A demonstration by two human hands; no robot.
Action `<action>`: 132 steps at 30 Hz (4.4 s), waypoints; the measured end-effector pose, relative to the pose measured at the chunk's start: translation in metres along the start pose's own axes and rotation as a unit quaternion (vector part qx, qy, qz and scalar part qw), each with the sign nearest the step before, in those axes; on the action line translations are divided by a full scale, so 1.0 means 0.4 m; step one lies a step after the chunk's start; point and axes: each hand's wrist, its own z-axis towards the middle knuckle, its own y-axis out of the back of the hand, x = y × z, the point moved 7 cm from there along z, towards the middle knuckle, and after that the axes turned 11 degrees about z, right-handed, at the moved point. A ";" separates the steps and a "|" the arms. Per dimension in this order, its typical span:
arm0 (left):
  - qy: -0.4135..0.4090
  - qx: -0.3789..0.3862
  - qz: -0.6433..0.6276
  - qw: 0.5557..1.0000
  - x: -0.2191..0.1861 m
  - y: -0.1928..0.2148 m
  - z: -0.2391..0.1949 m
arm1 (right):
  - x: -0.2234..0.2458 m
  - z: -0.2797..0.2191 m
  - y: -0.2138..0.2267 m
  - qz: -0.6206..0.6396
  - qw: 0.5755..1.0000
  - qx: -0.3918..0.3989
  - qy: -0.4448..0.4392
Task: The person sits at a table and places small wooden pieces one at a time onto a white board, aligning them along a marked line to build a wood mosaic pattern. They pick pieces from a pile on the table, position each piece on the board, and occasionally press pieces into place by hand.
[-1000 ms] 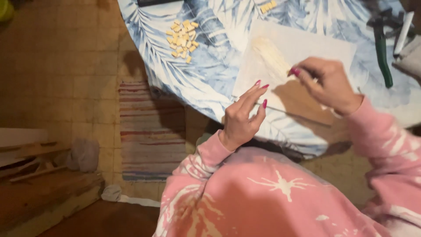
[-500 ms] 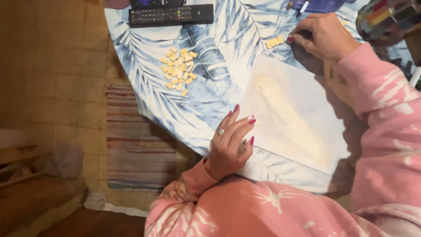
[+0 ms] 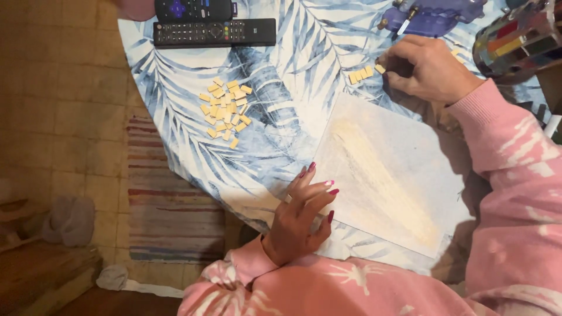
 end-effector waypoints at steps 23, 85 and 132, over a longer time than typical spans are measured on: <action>-0.005 -0.003 0.011 1.000 0.002 0.002 0.004 | -0.002 0.000 -0.016 0.021 0.999 -0.016 -0.024; 0.056 -0.169 0.093 0.980 -0.043 0.142 0.024 | 0.437 -0.170 -0.174 0.593 0.792 -0.070 -0.127; -0.065 -0.043 0.014 0.997 -0.181 0.058 0.009 | 0.494 -0.408 -0.170 0.495 0.858 -0.105 -0.089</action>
